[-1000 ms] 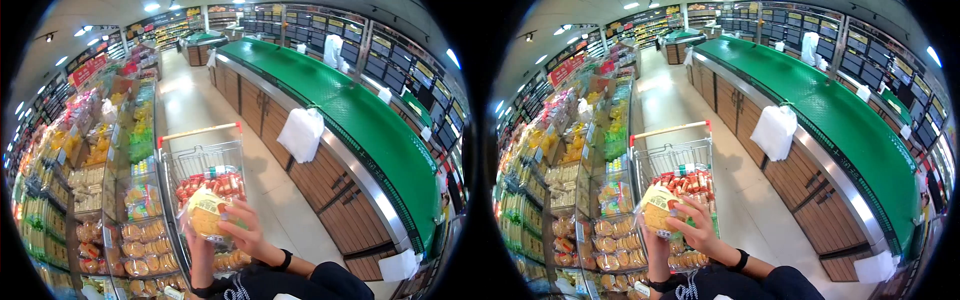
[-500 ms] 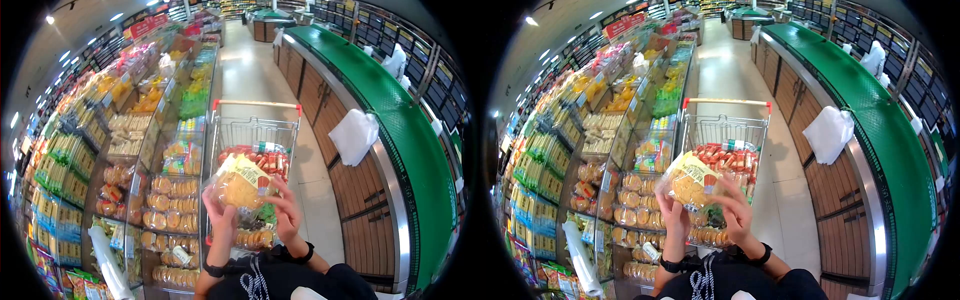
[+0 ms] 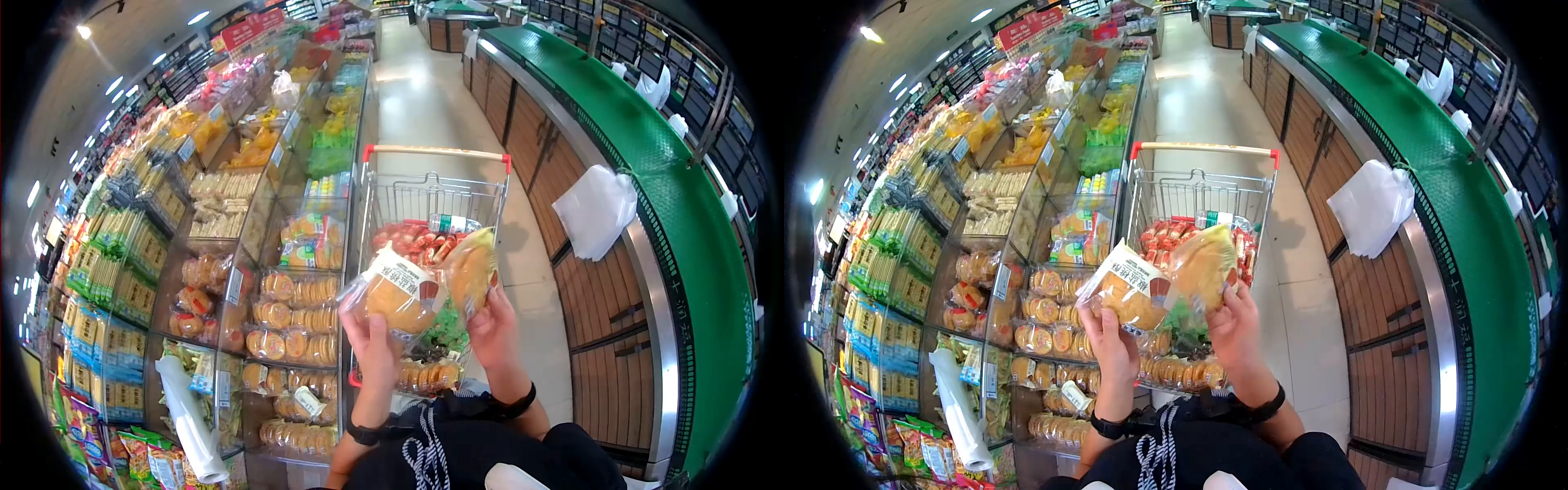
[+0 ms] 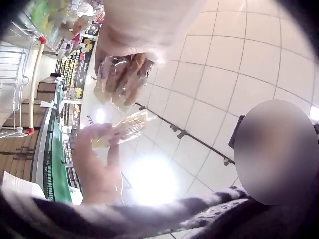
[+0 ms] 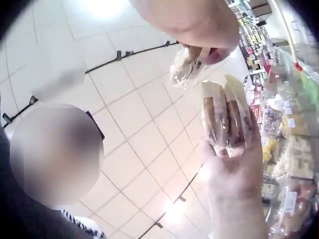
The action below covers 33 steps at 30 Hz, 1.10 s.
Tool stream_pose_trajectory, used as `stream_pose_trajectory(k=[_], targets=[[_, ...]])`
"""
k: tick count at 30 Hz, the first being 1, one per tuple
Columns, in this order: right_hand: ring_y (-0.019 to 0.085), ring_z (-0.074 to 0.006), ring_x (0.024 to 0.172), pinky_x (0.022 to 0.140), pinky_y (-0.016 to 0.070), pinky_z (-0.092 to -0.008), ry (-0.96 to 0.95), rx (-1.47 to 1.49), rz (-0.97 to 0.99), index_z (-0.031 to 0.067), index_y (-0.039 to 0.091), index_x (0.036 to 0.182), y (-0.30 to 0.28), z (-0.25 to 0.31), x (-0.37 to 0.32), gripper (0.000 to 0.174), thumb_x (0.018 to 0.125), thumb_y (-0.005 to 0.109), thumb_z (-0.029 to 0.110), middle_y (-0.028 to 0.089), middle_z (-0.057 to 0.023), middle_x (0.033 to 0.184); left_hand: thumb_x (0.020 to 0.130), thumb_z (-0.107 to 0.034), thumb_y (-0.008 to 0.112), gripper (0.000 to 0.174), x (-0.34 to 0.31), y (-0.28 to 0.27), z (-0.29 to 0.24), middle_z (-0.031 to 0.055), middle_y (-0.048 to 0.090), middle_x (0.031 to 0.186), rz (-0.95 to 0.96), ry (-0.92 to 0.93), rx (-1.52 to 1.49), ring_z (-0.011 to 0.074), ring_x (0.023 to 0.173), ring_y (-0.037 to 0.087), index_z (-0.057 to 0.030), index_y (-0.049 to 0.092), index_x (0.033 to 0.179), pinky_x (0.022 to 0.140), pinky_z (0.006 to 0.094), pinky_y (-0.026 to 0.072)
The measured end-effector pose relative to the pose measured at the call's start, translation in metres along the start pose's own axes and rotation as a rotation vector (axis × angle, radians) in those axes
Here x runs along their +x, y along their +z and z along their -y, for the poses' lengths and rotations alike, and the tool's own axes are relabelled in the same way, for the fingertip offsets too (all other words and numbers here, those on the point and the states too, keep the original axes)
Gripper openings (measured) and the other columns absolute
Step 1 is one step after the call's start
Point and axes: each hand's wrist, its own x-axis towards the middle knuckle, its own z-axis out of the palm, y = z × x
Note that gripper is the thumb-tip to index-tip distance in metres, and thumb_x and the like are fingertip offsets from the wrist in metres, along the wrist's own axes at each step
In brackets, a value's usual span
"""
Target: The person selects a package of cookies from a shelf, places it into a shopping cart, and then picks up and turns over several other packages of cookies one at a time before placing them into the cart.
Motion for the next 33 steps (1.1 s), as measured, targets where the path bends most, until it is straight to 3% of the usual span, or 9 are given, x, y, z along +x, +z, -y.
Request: stream_pose_trajectory(k=[6,9,15,18,21,24,27,30,33], targets=[[0.049,-0.0210,0.108,0.089,0.0426,-0.0342,-0.010,-0.297,0.148,0.0067,0.029,0.128,-0.007,0.013,0.006,0.054,0.078,0.051,0.006,0.047,-0.0086,0.119,0.085,-0.007,0.052,0.046,0.001,-0.004,0.006,0.0083,0.037,0.126,-0.014,-0.001,0.016,0.0185,0.111,0.041,-0.0091,0.029,0.125,0.091,0.0323,0.0374],[0.049,-0.0202,0.106,0.091,0.0395,-0.0322,0.151,-0.105,0.020,0.0127,0.022,0.134,-0.010,0.015,0.009,0.069,0.075,0.054,-0.003,0.042,-0.0082,0.123,0.084,-0.006,0.052,0.044,0.000,-0.003,0.008,0.0073,0.037,0.125,-0.035,0.027,0.078,0.0176,0.110,0.041,-0.0096,0.031,0.123,0.090,0.0314,0.0374],[0.050,-0.0137,0.100,0.081,0.0451,-0.0291,-0.197,-0.406,0.146,0.0080,0.038,0.125,0.025,0.011,0.003,0.059,0.072,0.058,-0.006,0.046,-0.0076,0.116,0.083,-0.004,0.054,0.042,0.002,-0.010,0.019,0.0073,0.038,0.120,-0.088,0.090,0.167,0.0156,0.105,0.042,-0.0088,0.034,0.120,0.089,0.0287,0.0363],[0.053,-0.0122,0.093,0.071,0.0485,-0.0261,0.110,-0.714,0.205,0.0068,0.043,0.116,0.008,0.026,0.008,0.052,0.070,0.063,-0.005,0.047,-0.0072,0.111,0.083,-0.005,0.055,0.042,0.003,-0.010,0.017,0.0081,0.038,0.119,-0.060,0.126,0.228,0.0157,0.106,0.041,-0.0082,0.034,0.119,0.089,0.0283,0.0355],[0.058,-0.0113,0.080,0.060,0.0501,-0.0248,0.045,-0.932,0.269,0.0058,0.044,0.106,-0.006,0.025,0.013,0.044,0.069,0.066,-0.003,0.055,-0.0082,0.100,0.083,-0.006,0.055,0.041,0.000,-0.010,0.014,0.0079,0.039,0.117,-0.081,0.064,0.254,0.0156,0.105,0.041,-0.0078,0.035,0.119,0.088,0.0285,0.0358],[0.058,-0.0133,0.078,0.061,0.0508,-0.0269,0.108,-0.917,0.270,0.0051,0.044,0.092,0.005,0.037,0.012,0.035,0.068,0.068,-0.003,0.053,-0.0072,0.096,0.083,-0.006,0.055,0.041,0.000,-0.014,0.018,0.0076,0.041,0.116,-0.104,0.076,0.240,0.0152,0.103,0.042,-0.0073,0.035,0.119,0.087,0.0283,0.0362],[0.059,-0.0137,0.077,0.058,0.0508,-0.0288,-0.090,-0.593,0.201,0.0051,0.041,0.084,0.004,0.028,0.018,0.033,0.067,0.069,-0.002,0.054,-0.0082,0.092,0.083,-0.007,0.056,0.042,0.000,-0.018,0.024,0.0064,0.042,0.113,-0.113,0.115,0.206,0.0151,0.102,0.043,-0.0078,0.033,0.118,0.087,0.0287,0.0359],[0.059,-0.0137,0.076,0.061,0.0509,-0.0273,0.050,-0.456,0.167,0.0057,0.039,0.079,0.011,0.012,0.019,0.033,0.067,0.068,-0.002,0.055,-0.0094,0.093,0.085,-0.006,0.051,0.041,-0.006,-0.007,0.020,0.0073,0.040,0.120,-0.122,0.060,0.202,0.0177,0.108,0.044,-0.0108,0.029,0.119,0.089,0.0313,0.0393],[0.058,-0.0145,0.084,0.069,0.0488,-0.0256,0.029,-0.891,0.111,0.0052,0.039,0.080,-0.006,-0.018,0.016,0.033,0.069,0.070,0.003,0.055,-0.0112,0.096,0.084,-0.001,0.050,0.044,-0.005,-0.024,0.043,0.0067,0.041,0.118,-0.101,0.147,0.289,0.0180,0.107,0.045,-0.0138,0.026,0.120,0.088,0.0315,0.0403]])
